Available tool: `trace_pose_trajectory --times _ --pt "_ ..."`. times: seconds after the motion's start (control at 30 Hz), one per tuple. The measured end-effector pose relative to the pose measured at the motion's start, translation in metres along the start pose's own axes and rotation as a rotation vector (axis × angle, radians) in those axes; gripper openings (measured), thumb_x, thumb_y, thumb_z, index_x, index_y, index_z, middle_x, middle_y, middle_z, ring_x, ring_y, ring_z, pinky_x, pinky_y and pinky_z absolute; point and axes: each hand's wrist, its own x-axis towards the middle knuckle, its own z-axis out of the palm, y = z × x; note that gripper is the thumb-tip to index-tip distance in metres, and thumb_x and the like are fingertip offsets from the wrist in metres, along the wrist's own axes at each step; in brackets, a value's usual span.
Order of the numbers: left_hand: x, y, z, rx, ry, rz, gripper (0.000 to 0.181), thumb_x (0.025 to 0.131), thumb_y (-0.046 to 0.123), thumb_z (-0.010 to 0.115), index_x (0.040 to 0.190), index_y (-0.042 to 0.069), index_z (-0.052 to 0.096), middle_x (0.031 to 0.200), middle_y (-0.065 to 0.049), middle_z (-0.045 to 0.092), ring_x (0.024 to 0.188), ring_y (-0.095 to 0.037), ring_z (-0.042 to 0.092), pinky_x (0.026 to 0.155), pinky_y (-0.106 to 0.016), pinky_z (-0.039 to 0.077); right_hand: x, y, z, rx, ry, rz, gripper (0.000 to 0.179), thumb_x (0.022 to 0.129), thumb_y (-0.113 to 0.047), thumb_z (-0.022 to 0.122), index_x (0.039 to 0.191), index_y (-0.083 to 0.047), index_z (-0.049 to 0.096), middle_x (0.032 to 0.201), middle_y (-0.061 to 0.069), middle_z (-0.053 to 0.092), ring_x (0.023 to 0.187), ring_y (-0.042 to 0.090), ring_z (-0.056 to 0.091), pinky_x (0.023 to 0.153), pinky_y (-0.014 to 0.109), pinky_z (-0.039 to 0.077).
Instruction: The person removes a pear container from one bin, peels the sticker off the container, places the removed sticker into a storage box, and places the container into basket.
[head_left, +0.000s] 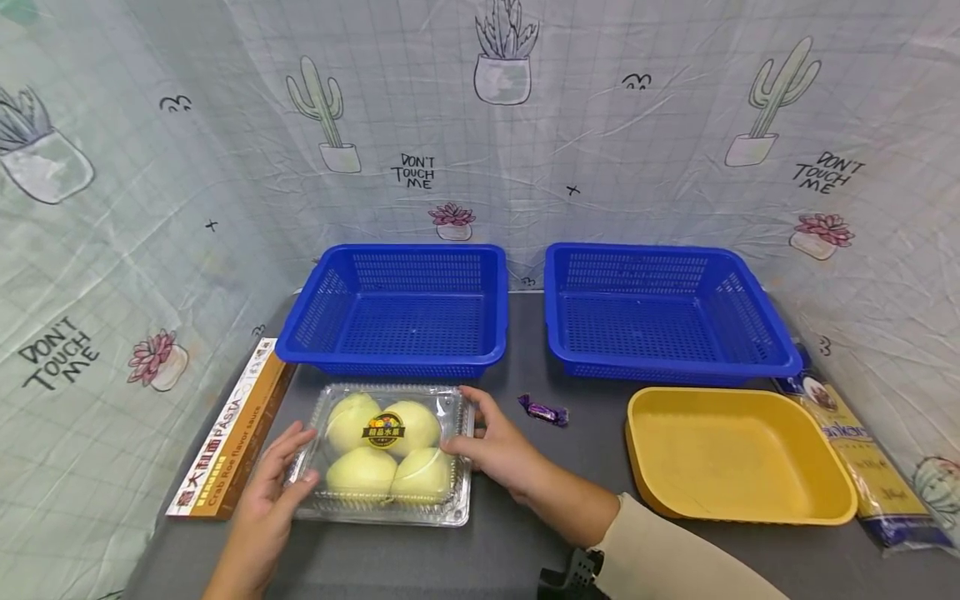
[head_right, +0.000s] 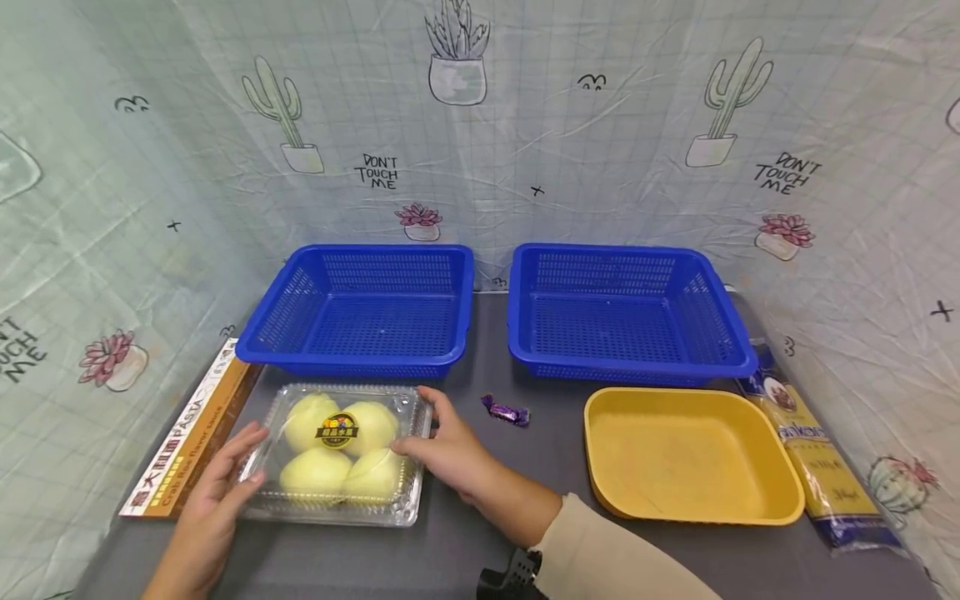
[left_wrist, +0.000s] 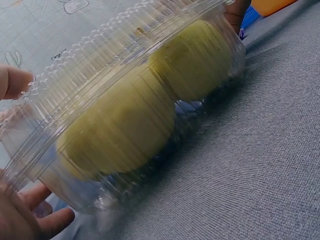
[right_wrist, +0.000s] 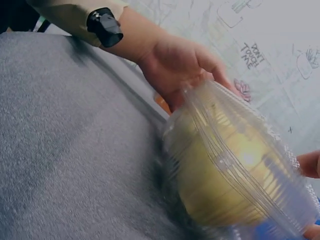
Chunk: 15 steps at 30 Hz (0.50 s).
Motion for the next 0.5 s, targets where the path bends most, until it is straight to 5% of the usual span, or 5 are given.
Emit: trace_pose_trajectory --times 0.23,0.5 --pt "0.0 0.0 0.001 -0.014 -0.012 -0.001 0.048 0.103 -0.006 0.06 0.151 -0.002 0.053 0.167 -0.001 0.035 0.148 -0.013 0.033 0.113 -0.011 0.028 -0.004 -0.01 -0.003 -0.075 -0.012 -0.003 0.087 0.091 -0.013 0.08 0.166 -0.012 0.034 0.151 0.026 0.046 0.105 0.025 0.062 0.075 0.032 0.052" --pt "0.002 0.0 0.001 -0.018 -0.014 0.017 0.047 0.102 -0.007 0.061 0.149 -0.004 0.054 0.166 0.0 0.036 0.149 -0.01 0.033 0.115 -0.011 0.027 -0.008 -0.036 -0.018 -0.325 -0.055 0.007 0.081 0.095 -0.028 0.077 0.164 -0.01 0.039 0.162 0.025 0.041 0.138 0.046 0.053 0.099 0.056 0.054"
